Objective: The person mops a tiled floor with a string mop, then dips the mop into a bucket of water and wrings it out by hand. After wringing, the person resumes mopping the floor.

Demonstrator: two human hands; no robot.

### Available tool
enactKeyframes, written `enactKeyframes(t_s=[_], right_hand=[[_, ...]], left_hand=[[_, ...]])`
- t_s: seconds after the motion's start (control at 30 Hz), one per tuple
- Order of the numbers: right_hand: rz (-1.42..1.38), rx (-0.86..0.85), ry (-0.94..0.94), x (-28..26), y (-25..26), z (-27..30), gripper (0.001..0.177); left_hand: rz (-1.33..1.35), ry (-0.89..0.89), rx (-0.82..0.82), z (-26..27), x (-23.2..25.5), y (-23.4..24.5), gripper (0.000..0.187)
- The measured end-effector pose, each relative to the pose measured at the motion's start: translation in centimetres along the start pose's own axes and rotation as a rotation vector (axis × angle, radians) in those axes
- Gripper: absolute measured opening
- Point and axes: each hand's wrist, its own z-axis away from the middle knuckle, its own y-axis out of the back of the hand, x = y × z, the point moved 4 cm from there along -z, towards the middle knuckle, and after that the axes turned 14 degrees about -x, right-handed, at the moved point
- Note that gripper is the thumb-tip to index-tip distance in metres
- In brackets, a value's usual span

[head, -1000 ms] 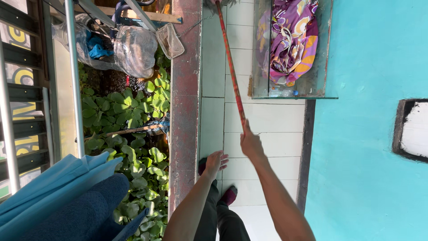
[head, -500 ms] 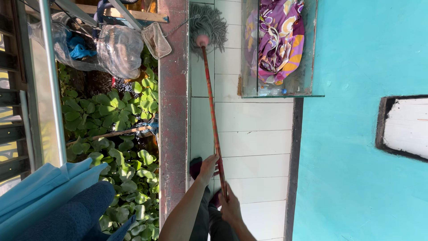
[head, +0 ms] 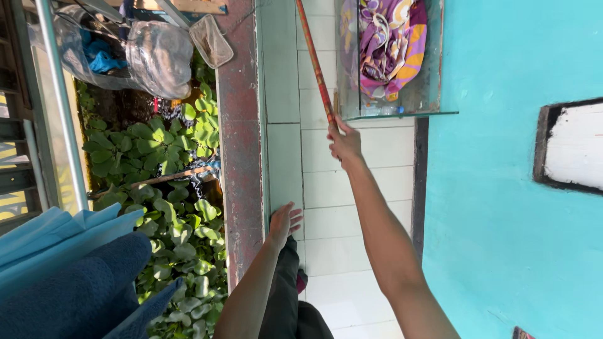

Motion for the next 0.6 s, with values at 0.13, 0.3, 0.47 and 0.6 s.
enactKeyframes(t_s=[0.13,0.3,0.47,0.6], right_hand=[[-0.067,0.026,-0.121,7.2,0.7,6.0,0.057],[-0.387,-0.001,-0.248,19.7,0.2,18.5,0.059],[-0.631,0.023,-0.351,31.1,-1.8,32.4,0.059],[-0.538,0.088,-0.444,36.8,-2.8,38.8,0.061]], left_hand=[[-0.01,0.036,-0.039,-0.5,-2.6,-1.0,0.062],[-0.095,0.091,-0.056,0.0,-5.2,-2.4,0.061],[0.013,0.077,-0.047,-0.7,-7.3,-3.2,0.045],[-0.18,0.1,-0.019,-1.1,-9.1,-2.8,0.037]])
